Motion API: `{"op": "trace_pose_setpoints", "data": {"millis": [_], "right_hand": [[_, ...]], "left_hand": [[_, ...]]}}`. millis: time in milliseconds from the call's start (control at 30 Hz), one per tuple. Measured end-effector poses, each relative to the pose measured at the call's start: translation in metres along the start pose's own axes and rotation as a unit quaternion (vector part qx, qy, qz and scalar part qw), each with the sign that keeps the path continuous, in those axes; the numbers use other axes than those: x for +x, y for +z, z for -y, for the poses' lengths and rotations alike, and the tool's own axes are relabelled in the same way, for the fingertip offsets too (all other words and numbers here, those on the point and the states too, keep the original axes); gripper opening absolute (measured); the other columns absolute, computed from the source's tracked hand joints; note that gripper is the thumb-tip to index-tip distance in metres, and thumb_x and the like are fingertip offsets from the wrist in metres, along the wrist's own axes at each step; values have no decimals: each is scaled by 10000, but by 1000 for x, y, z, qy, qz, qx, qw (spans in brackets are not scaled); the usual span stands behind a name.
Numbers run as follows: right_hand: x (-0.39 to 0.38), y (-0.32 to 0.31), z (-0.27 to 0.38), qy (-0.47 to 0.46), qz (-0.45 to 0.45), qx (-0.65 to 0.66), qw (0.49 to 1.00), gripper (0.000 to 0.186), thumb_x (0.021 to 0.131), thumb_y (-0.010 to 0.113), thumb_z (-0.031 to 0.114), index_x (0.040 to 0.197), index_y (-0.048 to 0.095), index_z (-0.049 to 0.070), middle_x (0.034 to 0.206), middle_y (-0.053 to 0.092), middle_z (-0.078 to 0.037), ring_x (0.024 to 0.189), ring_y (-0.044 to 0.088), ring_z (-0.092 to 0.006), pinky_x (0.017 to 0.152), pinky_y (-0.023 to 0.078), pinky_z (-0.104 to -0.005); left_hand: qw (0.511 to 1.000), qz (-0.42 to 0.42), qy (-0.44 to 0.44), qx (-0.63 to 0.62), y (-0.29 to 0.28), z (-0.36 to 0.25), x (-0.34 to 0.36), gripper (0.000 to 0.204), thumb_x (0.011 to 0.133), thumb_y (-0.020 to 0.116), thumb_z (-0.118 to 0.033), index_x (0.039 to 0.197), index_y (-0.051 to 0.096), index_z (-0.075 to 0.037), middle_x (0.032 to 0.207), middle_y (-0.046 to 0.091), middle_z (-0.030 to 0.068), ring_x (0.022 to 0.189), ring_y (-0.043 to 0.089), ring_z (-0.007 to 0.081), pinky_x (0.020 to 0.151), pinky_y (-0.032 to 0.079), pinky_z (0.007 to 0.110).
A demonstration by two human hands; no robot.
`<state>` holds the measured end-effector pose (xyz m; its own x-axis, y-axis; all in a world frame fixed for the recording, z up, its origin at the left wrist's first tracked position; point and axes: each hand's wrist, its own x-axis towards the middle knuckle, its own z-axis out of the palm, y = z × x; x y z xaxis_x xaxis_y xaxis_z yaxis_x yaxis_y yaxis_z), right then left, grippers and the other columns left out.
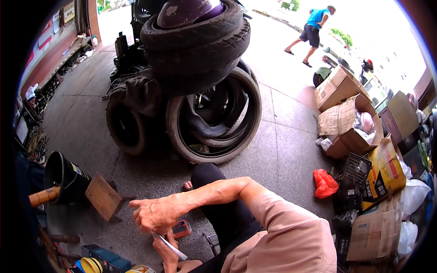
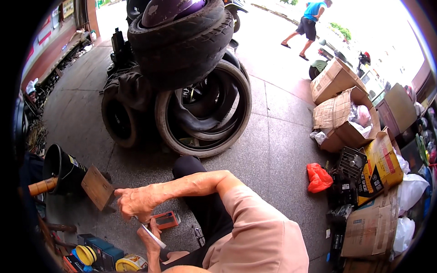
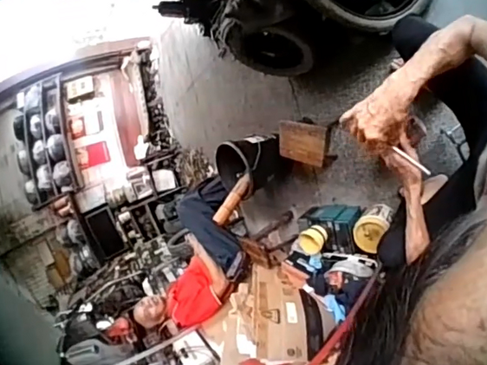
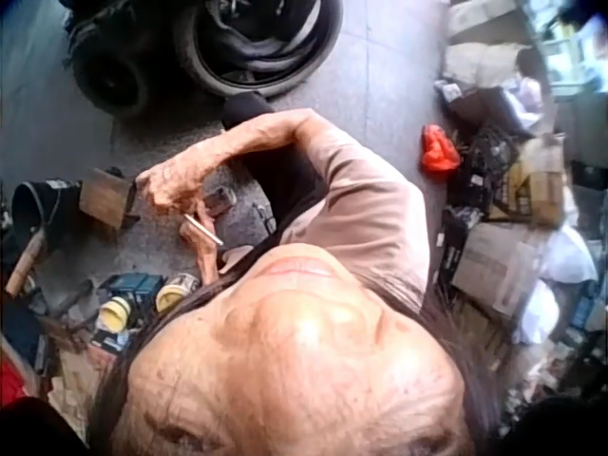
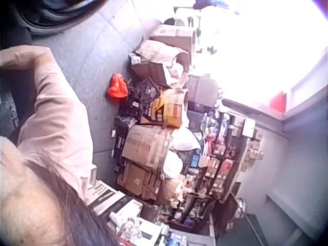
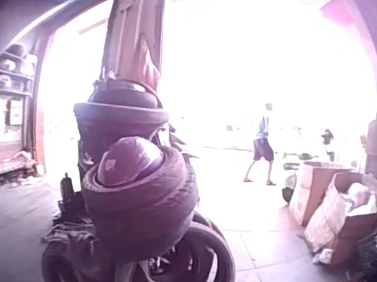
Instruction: The recorder uses a screwdriver and a metal rod to maintain or repair a motorcycle battery.
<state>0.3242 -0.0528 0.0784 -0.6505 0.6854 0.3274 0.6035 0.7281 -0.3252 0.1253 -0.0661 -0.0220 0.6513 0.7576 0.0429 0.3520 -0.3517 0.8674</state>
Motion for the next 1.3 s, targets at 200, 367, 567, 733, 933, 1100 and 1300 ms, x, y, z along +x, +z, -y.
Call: {"op": "trace_pose_setpoints", "data": {"millis": [200, 367, 567, 733, 933, 1100, 1300], "right_hand": [[-10, -17, 8, 55, -83, 70, 993, 317, 683, 770, 298, 677, 650, 5, 563, 595, -149, 616, 641, -351, 554, 485, -436], [-16, -20, 1, 91, -96, 76, 988, 321, 751, 748, 315, 715, 694, 0, 616, 637, -170, 636, 663, -334, 592, 506, -434], [-1, -15, -6, 57, -147, 79, 984, 168, 647, 700, 243, 673, 666, 81, 624, 610, -159, 629, 642, -344, 567, 513, -432], [-9, -27, 3, 121, 11, 181, 976, 382, 732, 746, 35, 1107, 688, 79, 1245, 624, -105, 1172, 583, -301, 874, 552, -377], [-11, 8, 7, 118, 49, 138, 982, 553, 705, 703, -66, 1211, 677, 158, 1436, 501, -134, 1311, 499, -315, 986, 507, -406], [-1, -22, 13, 99, 107, 55, 988, 452, 688, 776, 63, 1130, 693, 110, 1377, 535, -151, 1318, 468, -357, 1067, 426, -439], [-1, -29, -4, 45, -61, 30, 997, 311, 764, 744, 266, 652, 587, 23, 601, 590, -152, 585, 623, -330, 506, 474, -398]], "left_hand": [[998, -1, 2, -60, -5, 20, -2, 267, 989, 599, -196, 983, 634, 69, 696, 629, 81, 498, 561, 119, 431, 436, 260], [999, 24, -27, -35, -3, 5, 4, 245, 993, 591, -193, 982, 638, 47, 690, 586, 54, 499, 544, 95, 441, 435, 242], [1000, 24, -12, 2, -16, -3, 4, 149, 960, 584, -104, 972, 663, 22, 800, 671, 157, 661, 635, 276, 631, 498, 391], [998, 40, -3, 39, -10, -10, 9, 171, 895, 627, -72, 1048, 703, -63, 999, 706, 115, 933, 644, 358, 868, 485, 423], [997, -21, 14, -78, -7, -16, -3, 114, 878, 650, 31, 982, 633, -12, 795, 690, 70, 700, 726, 173, 592, 529, 258], [998, 14, 22, -64, -13, -16, 2, 98, 889, 674, -59, 974, 650, -17, 692, 655, 53, 620, 643, 124, 531, 485, 282], [998, -34, 26, -42, -18, 8, -1, 138, 977, 614, -141, 973, 652, -8, 759, 671, 71, 567, 577, 89, 499, 473, 259]]}}
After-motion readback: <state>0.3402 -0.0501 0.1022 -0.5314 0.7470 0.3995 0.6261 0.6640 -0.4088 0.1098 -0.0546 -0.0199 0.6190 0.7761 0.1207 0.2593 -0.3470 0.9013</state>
